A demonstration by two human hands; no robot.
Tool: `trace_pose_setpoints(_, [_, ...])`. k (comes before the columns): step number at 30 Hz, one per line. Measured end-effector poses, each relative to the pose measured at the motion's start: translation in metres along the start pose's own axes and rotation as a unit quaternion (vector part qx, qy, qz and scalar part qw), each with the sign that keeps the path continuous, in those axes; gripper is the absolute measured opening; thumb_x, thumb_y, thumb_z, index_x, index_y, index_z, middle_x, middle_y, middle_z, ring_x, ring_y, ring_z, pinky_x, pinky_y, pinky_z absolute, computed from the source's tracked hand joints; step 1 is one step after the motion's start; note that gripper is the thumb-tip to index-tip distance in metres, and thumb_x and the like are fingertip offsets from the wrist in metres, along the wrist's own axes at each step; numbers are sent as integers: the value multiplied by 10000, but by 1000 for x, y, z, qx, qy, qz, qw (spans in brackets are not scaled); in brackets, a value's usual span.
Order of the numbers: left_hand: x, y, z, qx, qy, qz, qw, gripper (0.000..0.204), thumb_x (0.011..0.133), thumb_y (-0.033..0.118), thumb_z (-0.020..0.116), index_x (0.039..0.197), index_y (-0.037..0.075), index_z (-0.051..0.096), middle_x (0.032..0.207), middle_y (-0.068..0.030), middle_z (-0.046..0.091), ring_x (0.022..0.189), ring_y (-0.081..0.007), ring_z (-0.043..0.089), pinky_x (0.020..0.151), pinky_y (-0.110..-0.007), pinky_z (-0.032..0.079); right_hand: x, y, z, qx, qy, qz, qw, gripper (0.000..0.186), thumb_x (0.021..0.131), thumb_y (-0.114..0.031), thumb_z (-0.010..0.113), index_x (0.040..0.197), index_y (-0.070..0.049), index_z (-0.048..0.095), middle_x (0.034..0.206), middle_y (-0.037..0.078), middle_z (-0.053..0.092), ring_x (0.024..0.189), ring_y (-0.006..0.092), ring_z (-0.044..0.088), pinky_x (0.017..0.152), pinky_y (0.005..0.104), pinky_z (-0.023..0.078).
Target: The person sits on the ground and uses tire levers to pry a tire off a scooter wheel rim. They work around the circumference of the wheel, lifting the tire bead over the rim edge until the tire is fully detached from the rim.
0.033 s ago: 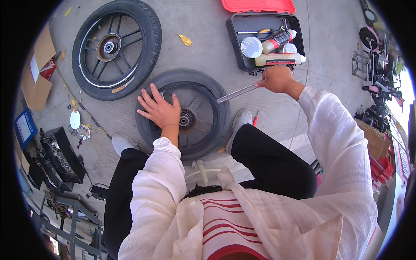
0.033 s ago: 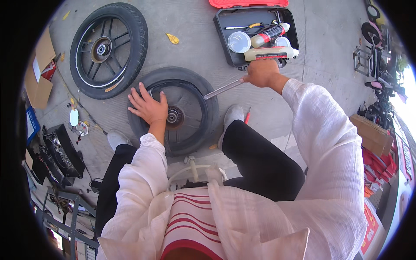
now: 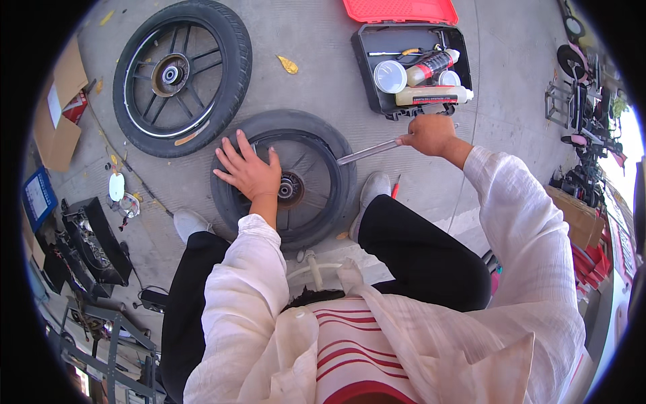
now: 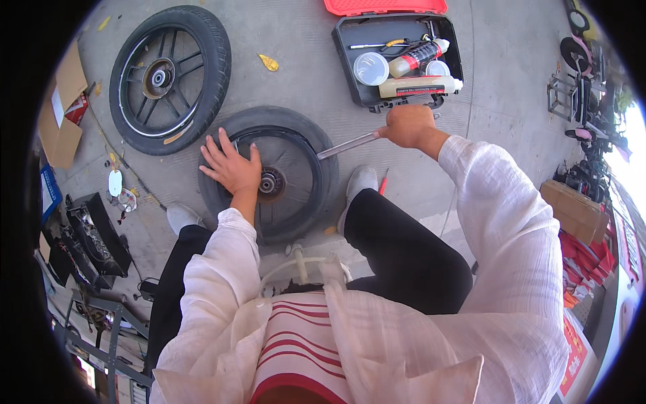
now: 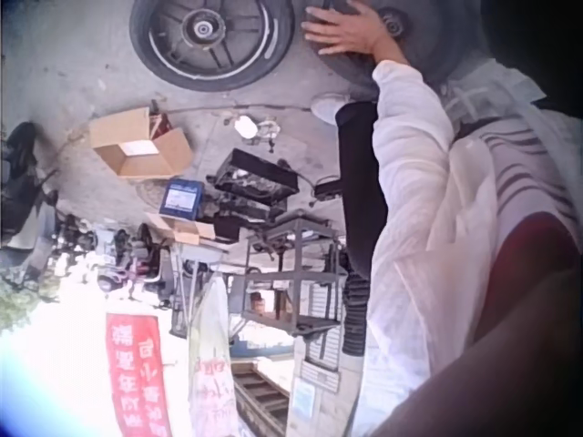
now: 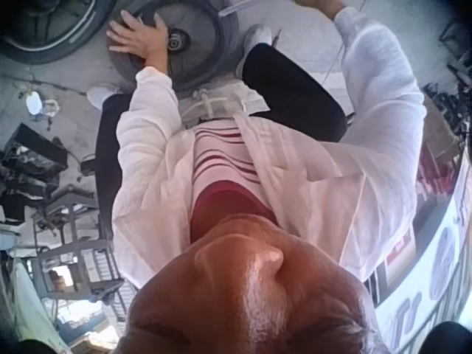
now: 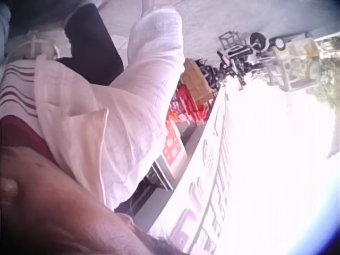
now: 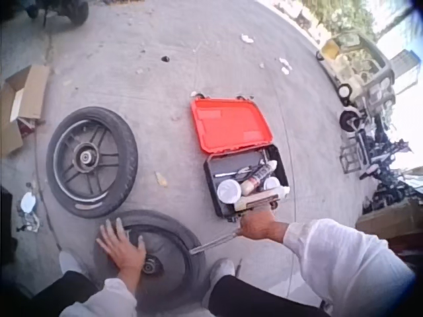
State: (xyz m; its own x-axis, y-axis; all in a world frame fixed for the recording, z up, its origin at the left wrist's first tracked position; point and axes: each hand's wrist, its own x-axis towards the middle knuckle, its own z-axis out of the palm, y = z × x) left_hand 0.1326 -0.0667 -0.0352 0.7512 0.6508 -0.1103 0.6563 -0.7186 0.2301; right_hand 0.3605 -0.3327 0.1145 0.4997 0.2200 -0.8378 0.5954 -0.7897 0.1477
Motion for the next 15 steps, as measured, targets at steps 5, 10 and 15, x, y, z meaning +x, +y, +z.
trace_pose_setpoints(5, [-3, 0, -1, 31, -6, -41, 999, 913, 809, 460, 706, 1555, 177, 261, 1588, -205, 216, 1484, -446, 145, 1117, -725, 141, -59, -29, 42, 100, 19, 116, 988, 548, 911, -585, 588, 815, -70, 748, 798, 126, 714, 800, 323, 703, 677, 449, 536])
trace_pose_setpoints(10, [-12, -4, 3, 38, 8, -149, 988, 938, 821, 486, 693, 1561, 150, 225, 1587, -233, 203, 1479, -466, 146, 1118, -714, 165, -72, -50, 41, 80, 107, 104, 986, 539, 939, -569, 559, 801, -70, 707, 703, 118, 694, 679, 327, 698, 594, 443, 532])
trace_pose_setpoints(15, [-20, -8, 1, 28, 22, -164, 986, 947, 819, 496, 695, 1563, 160, 215, 1596, -219, 189, 1491, -438, 136, 1139, -683, 161, -87, -61, 27, 52, 133, 99, 985, 521, 945, -540, 566, 795, -64, 714, 709, 134, 701, 656, 318, 705, 565, 427, 537])
